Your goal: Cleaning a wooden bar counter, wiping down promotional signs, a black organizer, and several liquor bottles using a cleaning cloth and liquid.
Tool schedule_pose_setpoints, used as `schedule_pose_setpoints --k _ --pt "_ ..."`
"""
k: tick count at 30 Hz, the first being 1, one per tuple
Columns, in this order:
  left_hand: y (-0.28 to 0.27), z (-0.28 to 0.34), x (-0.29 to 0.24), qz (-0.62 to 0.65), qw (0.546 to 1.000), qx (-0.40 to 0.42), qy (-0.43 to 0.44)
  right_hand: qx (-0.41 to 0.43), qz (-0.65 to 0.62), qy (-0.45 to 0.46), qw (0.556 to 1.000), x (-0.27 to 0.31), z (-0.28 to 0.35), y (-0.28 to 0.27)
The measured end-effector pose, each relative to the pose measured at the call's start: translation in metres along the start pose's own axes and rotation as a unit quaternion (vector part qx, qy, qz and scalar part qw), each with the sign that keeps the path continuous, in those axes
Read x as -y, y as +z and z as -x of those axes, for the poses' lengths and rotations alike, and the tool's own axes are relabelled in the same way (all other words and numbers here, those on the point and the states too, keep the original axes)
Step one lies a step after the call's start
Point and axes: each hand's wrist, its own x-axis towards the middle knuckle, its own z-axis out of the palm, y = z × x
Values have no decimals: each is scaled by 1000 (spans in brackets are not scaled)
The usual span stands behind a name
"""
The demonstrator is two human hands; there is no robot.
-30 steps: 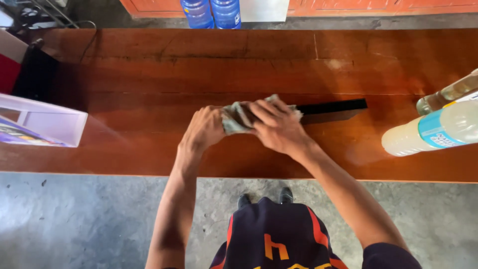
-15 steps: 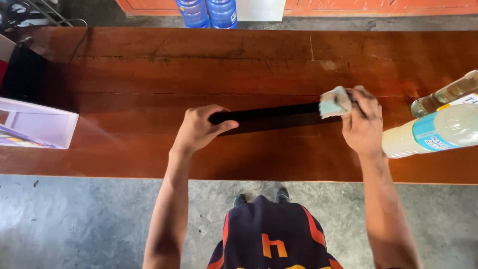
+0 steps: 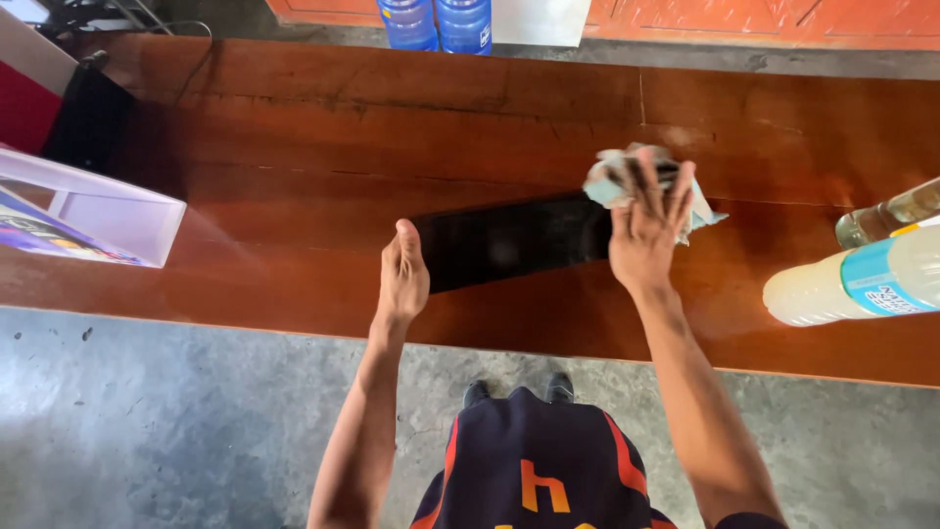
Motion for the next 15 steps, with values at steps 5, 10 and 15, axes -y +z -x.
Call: schedule_pose_setpoints --k 5,10,15 --pt "4 -2 23 56 998 11 -40 75 40 -116 990 78 5 4" --pt "6 1 -9 32 994 2 109 116 -27 -249 961 179 19 -4" --pt "5 16 8 242 962 123 8 311 -105 -81 941 193 1 16"
